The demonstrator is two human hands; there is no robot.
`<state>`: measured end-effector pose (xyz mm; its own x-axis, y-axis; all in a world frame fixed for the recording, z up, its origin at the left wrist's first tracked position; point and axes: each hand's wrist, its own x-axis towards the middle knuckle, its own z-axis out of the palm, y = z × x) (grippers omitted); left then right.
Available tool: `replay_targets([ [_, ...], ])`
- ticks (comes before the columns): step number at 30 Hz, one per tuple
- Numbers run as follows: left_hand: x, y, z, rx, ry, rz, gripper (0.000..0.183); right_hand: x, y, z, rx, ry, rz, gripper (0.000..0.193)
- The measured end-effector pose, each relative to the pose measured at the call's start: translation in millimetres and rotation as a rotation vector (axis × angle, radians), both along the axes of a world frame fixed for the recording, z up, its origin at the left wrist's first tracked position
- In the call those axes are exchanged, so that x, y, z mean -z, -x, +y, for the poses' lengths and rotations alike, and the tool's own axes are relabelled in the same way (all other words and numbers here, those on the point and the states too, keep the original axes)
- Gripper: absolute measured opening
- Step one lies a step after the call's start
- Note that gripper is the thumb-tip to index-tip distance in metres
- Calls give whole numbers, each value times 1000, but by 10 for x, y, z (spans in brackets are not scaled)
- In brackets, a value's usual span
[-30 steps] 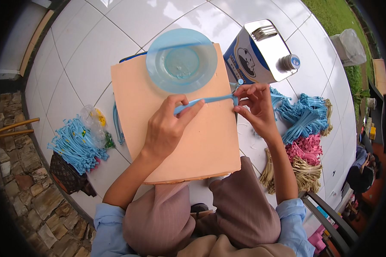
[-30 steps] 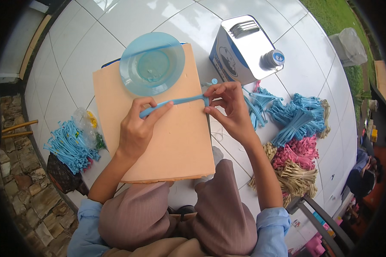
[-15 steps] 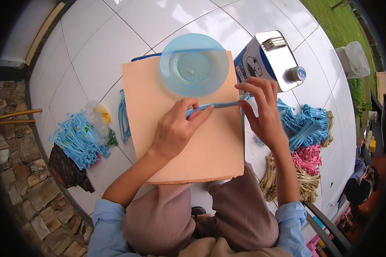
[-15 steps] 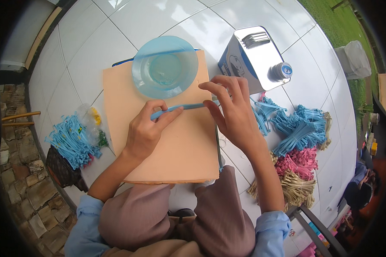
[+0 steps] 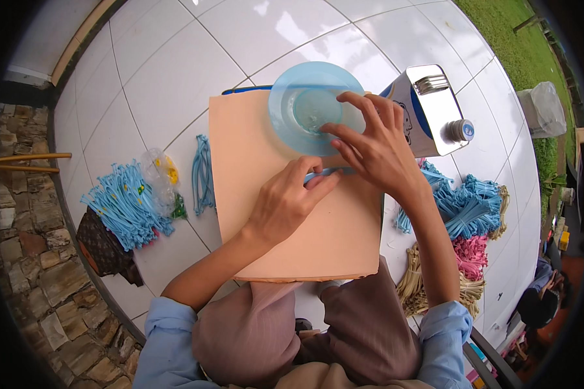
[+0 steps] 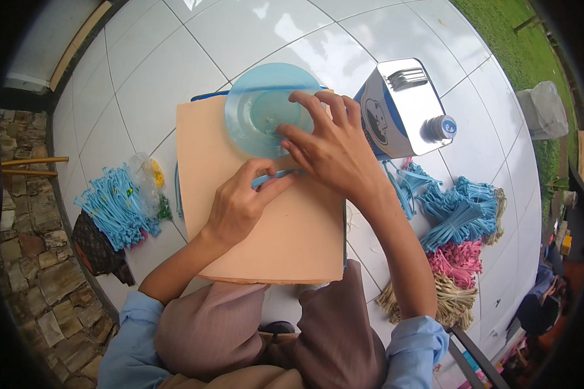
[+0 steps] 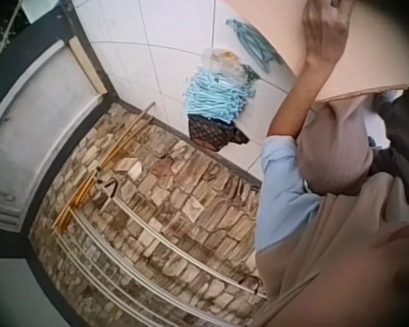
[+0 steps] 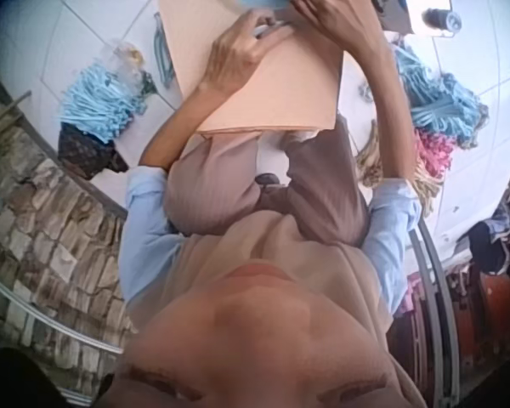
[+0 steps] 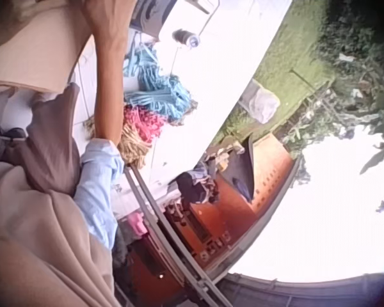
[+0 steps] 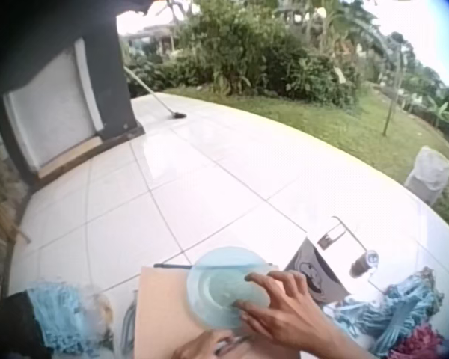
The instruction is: The person applies adhesive from a blue plate to light blue straps using a applicator, then organizes the straps into bundles.
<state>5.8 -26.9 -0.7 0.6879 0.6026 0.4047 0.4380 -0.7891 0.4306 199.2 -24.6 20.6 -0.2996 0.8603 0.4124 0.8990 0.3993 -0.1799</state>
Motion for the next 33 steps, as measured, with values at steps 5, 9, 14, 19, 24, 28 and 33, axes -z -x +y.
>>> replay_targets([
  [5,6,-9,-6,-5,-1,3,32,-135,-35,-102,87,-10,82,24],
  [9,-13,-24,-12,-16,10,-12,38,-134,-141,-478,168,-97,68,41],
  [14,-1,1,9,-18,-18,-15,39,54,-109,-759,159,-103,-53,44],
  [19,-2,-17,8,-18,-17,-12,39,100,-106,-787,139,-75,-148,39],
  [24,-9,-5,11,-20,-17,-6,39,136,-110,-770,134,-90,-172,37],
  [28,4,-16,7,-25,-16,4,39,152,-144,-792,132,-131,-121,39],
  [33,-8,-19,22,-19,-22,1,39,91,-199,-734,189,-49,69,41],
])
